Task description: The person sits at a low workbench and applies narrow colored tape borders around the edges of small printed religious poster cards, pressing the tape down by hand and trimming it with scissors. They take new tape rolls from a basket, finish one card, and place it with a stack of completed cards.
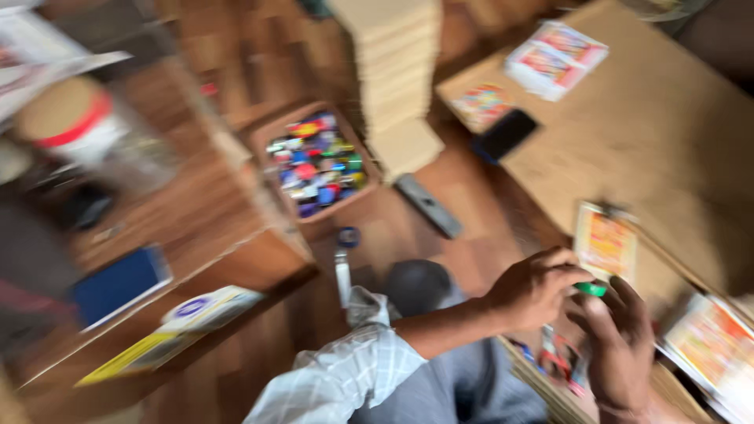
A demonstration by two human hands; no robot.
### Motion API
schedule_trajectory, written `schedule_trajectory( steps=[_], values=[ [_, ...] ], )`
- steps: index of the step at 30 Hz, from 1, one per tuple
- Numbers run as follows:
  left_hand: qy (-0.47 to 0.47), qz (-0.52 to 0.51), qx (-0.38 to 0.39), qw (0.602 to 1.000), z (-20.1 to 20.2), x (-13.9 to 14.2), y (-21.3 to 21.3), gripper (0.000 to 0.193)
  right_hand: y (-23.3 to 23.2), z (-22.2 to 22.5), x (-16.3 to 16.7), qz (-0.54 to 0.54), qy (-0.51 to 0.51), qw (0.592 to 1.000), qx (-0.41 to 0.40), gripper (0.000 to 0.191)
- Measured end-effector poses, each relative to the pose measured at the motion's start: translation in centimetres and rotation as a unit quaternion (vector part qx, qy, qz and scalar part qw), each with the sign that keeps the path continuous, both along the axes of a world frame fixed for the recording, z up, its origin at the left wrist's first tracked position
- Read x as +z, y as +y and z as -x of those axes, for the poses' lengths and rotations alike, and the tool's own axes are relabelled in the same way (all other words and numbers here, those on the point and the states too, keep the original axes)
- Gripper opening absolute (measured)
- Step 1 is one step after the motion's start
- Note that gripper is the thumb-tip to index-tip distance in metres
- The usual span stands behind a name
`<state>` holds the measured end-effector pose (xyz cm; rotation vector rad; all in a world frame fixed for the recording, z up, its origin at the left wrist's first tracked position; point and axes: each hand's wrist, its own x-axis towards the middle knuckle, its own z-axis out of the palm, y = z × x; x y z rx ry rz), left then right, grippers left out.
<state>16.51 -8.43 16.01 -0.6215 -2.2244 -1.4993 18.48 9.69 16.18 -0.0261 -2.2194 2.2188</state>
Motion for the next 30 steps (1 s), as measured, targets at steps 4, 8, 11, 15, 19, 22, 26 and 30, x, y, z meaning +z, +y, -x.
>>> schedule_trajectory(
  steps=[4,8,11,15,19,22,26,30],
  values=[
    [-0.008,-0.067,-0.129,0.989,1.5,0.8,5.9,0.034,4.4,0.5,2.3,-0.091,0.019,0.994,-0.054,0.027],
    [-0.051,-0.112,-0.143,0.982,4.3,-0.4,8.3,0.026,8.4,1.9,0.9,0.130,-0.007,0.991,-0.039,0.022],
    [-0.099,-0.185,-0.195,0.958,6.1,-2.4,8.4,0.023,9.5,3.3,-0.9,0.285,-0.071,0.956,-0.009,0.023],
    [-0.312,-0.327,-0.266,0.852,7.1,-5.1,8.2,0.021,9.3,4.0,-3.0,0.347,-0.109,0.931,0.044,0.023],
    [-0.424,-0.453,-0.322,0.715,7.3,-5.5,8.2,0.023,9.3,4.9,-4.0,0.325,-0.122,0.937,0.047,0.021],
    [-0.195,-0.202,-0.202,0.938,7.1,-4.3,7.9,0.034,9.3,5.1,-4.3,0.286,-0.144,0.946,0.043,0.015],
    [-0.043,0.005,-0.123,0.992,6.3,-2.7,7.4,0.031,8.7,4.4,-4.6,0.241,-0.168,0.956,0.006,0.011],
    [-0.181,-0.140,-0.121,0.966,6.1,-2.7,7.7,0.028,8.3,3.6,-4.3,0.274,-0.138,0.952,0.007,0.012]
  ],
)
